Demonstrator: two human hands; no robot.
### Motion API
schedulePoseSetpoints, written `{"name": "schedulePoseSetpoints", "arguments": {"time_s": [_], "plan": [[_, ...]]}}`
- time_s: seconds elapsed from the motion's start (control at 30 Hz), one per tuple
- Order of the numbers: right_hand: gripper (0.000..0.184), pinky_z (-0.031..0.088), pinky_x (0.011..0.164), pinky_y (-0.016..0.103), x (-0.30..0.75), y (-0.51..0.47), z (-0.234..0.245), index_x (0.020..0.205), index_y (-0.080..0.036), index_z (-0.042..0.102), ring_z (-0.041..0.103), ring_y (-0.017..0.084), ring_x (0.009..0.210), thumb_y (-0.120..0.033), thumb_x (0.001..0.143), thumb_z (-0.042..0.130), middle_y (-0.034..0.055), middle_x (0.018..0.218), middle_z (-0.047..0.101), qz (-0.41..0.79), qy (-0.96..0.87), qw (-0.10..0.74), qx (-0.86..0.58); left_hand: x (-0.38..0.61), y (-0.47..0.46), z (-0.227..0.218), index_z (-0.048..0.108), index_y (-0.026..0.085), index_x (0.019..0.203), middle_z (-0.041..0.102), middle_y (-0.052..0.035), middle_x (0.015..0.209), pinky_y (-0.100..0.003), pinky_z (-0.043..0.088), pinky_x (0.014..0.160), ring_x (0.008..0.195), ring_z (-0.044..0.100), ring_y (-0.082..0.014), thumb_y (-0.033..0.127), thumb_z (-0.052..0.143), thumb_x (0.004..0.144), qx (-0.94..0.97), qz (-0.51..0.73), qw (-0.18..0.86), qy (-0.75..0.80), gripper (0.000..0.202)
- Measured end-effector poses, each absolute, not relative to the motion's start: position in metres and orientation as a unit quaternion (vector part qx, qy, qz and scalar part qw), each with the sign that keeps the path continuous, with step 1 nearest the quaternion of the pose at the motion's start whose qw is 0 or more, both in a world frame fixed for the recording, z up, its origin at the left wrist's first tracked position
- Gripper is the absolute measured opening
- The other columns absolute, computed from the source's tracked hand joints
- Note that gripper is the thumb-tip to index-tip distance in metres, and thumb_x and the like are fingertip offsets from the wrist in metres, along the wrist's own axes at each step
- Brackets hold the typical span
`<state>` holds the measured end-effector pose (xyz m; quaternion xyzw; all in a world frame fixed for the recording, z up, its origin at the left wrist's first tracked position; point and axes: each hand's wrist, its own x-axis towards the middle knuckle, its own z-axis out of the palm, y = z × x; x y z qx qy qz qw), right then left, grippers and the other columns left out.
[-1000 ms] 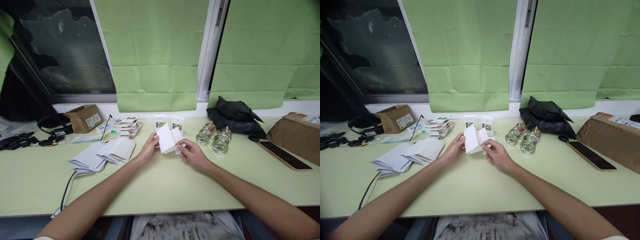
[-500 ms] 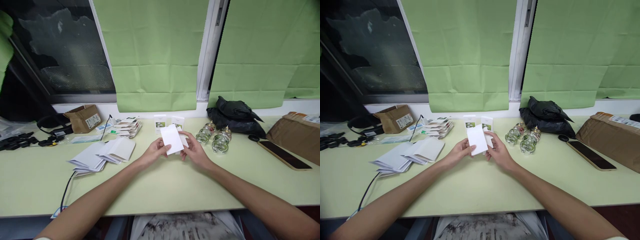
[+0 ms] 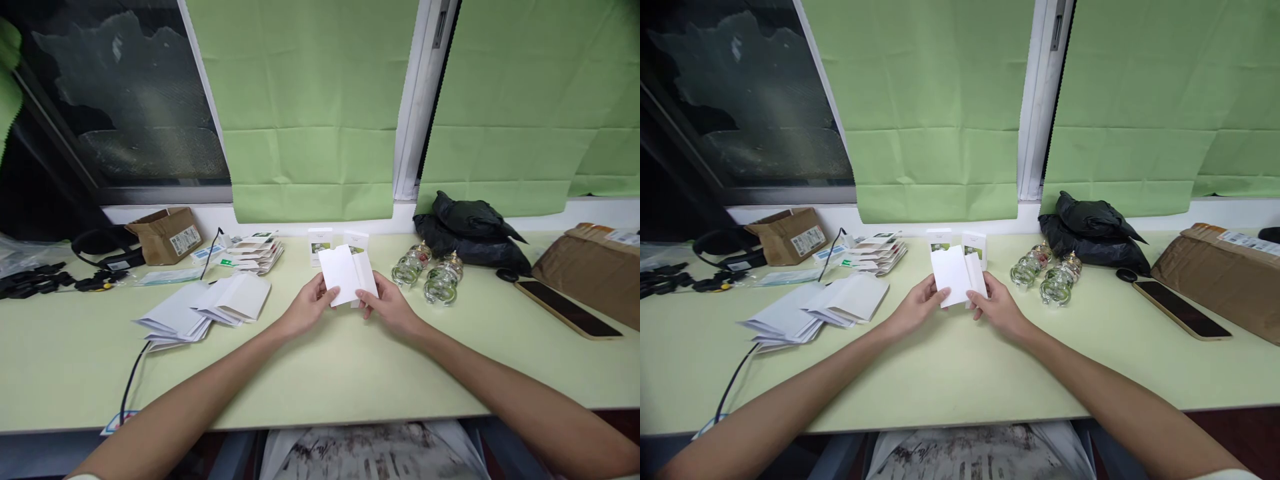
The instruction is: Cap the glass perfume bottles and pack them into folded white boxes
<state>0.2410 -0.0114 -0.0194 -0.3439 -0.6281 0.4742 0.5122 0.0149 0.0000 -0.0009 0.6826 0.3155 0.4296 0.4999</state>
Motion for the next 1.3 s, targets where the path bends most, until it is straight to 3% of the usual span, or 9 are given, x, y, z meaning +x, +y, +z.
{"name": "schedulePoseSetpoints", "arguments": {"time_s": [0.2, 0.43, 0.63, 0.97, 1.07, 1.17, 1.3], "plan": [[0.042, 0.058, 0.052, 0.026, 0.2403, -0.0144, -0.0155, 0.121, -0.021, 0.059, 0.063, 0.016, 0.074, -0.045, 0.090, 0.074, 0.0039, 0.096, 0.065, 0.466, -0.631, 0.509, -0.355, 0.0177, -0.0018, 0.0011, 0.065, 0.017, 0.127, 0.071, -0.0138, 0.128, -0.034, 0.057, 0.076, 0.109, 0.067, -0.0291, 0.050, 0.070, 0.093, 0.671, 0.435, 0.502, 0.330, 0.047], [0.046, 0.060, 0.055, 0.028, 0.2389, -0.0164, -0.0185, 0.131, -0.023, 0.057, 0.062, 0.017, 0.079, -0.042, 0.091, 0.072, 0.0047, 0.103, 0.065, 0.457, -0.635, 0.509, -0.359, 0.0172, 0.0005, -0.0040, 0.063, 0.017, 0.126, 0.071, -0.0125, 0.122, -0.032, 0.053, 0.072, 0.099, 0.066, -0.0244, 0.052, 0.069, 0.094, 0.677, 0.438, 0.475, 0.352, 0.048], [0.041, 0.061, 0.056, 0.028, 0.2391, -0.0164, -0.0179, 0.118, -0.020, 0.064, 0.066, 0.020, 0.086, -0.049, 0.090, 0.072, 0.0070, 0.105, 0.066, 0.479, -0.630, 0.496, -0.356, 0.0123, 0.0062, -0.0039, 0.061, 0.017, 0.110, 0.069, -0.0057, 0.095, -0.027, 0.049, 0.065, 0.080, 0.063, -0.0163, 0.049, 0.085, 0.081, 0.652, 0.437, 0.501, 0.365, 0.049], [0.041, 0.062, 0.055, 0.029, 0.2395, -0.0158, -0.0182, 0.111, -0.019, 0.067, 0.066, 0.019, 0.080, -0.052, 0.087, 0.077, 0.0053, 0.097, 0.067, 0.505, -0.620, 0.494, -0.343, 0.0092, 0.0014, 0.0014, 0.058, 0.021, 0.106, 0.072, -0.0058, 0.100, -0.027, 0.049, 0.067, 0.084, 0.065, -0.0174, 0.049, 0.084, 0.082, 0.641, 0.420, 0.533, 0.359, 0.045], [0.045, 0.061, 0.055, 0.029, 0.2399, -0.0148, -0.0161, 0.116, -0.020, 0.067, 0.066, 0.018, 0.077, -0.050, 0.085, 0.079, 0.0056, 0.098, 0.070, 0.509, -0.614, 0.498, -0.341, 0.0103, 0.0010, 0.0012, 0.063, 0.020, 0.114, 0.074, -0.0095, 0.109, -0.029, 0.051, 0.072, 0.095, 0.068, -0.0217, 0.049, 0.080, 0.087, 0.649, 0.418, 0.537, 0.340, 0.043], [0.049, 0.061, 0.056, 0.030, 0.2397, -0.0140, -0.0153, 0.121, -0.020, 0.065, 0.064, 0.016, 0.072, -0.048, 0.084, 0.081, 0.0063, 0.102, 0.071, 0.493, -0.610, 0.508, -0.355, 0.0132, 0.0001, 0.0002, 0.066, 0.018, 0.125, 0.073, -0.0131, 0.124, -0.037, 0.053, 0.089, 0.111, 0.068, -0.0280, 0.049, 0.074, 0.092, 0.661, 0.420, 0.538, 0.312, 0.046], [0.053, 0.061, 0.058, 0.030, 0.2393, -0.0124, -0.0171, 0.126, -0.021, 0.064, 0.064, 0.018, 0.076, -0.043, 0.082, 0.082, 0.0067, 0.109, 0.072, 0.471, -0.606, 0.522, -0.373, 0.0165, -0.0020, -0.0006, 0.068, 0.017, 0.128, 0.074, -0.0133, 0.128, -0.042, 0.051, 0.102, 0.115, 0.069, -0.0302, 0.048, 0.073, 0.093, 0.664, 0.431, 0.533, 0.299, 0.048]]}}
